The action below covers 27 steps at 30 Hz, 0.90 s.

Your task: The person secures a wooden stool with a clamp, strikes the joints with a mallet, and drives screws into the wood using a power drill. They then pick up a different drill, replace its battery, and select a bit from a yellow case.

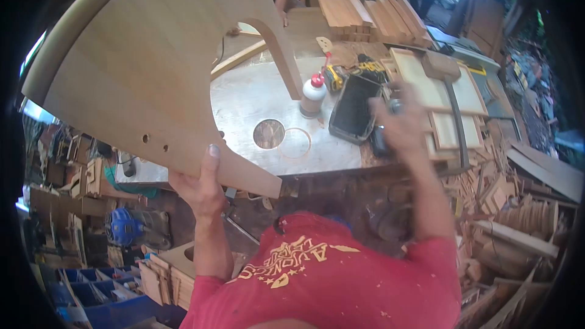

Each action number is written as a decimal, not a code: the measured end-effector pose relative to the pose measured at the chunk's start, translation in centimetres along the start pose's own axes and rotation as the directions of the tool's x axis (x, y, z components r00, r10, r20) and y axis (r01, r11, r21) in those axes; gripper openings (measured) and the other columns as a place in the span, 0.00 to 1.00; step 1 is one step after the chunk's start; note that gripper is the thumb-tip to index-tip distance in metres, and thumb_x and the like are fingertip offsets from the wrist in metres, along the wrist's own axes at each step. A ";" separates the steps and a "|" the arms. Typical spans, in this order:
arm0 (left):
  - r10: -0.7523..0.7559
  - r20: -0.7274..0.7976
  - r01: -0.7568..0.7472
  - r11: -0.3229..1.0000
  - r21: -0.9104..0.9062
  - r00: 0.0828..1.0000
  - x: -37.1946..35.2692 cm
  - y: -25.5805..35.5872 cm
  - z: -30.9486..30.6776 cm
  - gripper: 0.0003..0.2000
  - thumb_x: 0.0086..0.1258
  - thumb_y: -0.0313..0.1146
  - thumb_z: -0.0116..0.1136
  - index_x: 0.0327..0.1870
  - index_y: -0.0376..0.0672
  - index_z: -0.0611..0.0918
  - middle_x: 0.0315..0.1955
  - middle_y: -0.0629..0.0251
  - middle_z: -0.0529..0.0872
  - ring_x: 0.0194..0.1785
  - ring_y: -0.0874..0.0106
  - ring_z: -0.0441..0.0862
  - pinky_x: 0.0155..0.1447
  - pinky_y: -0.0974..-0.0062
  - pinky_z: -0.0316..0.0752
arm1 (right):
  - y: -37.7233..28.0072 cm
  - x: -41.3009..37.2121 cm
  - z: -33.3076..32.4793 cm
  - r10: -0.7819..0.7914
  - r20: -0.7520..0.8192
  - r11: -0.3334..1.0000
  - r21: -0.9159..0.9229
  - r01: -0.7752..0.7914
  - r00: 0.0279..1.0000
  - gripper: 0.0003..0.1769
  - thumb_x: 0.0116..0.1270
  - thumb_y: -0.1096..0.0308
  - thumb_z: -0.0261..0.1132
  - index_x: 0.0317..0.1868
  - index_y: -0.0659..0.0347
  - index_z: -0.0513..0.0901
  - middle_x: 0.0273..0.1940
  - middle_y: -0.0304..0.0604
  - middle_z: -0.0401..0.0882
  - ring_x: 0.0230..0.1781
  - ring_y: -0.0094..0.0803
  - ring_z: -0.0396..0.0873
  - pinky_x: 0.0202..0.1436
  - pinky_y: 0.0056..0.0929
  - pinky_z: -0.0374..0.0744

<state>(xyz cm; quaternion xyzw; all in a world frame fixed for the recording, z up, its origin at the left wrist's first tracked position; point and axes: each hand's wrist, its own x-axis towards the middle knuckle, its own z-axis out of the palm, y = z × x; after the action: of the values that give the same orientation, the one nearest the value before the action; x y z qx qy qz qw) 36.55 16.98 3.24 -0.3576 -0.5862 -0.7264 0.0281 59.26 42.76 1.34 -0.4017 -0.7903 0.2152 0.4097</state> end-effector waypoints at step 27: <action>-0.219 -0.104 0.204 0.969 -0.137 0.970 -1.1 0.9 -17.7 0.48 0.60 0.70 0.59 0.66 0.31 0.67 0.54 0.49 0.77 0.45 0.58 0.80 0.48 0.59 0.78 | -9.8 6.4 19.8 -0.428 0.472 0.621 0.773 -0.129 0.771 0.47 0.49 0.44 0.81 0.61 0.66 0.76 0.53 0.49 0.79 0.54 0.34 0.78 0.58 0.34 0.76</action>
<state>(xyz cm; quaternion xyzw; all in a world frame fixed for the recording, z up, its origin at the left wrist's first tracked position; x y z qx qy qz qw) 29.15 0.92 2.36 -0.2501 -0.5717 -0.7805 -0.0373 36.33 42.01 -0.45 -0.0215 -0.7408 0.6120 0.2759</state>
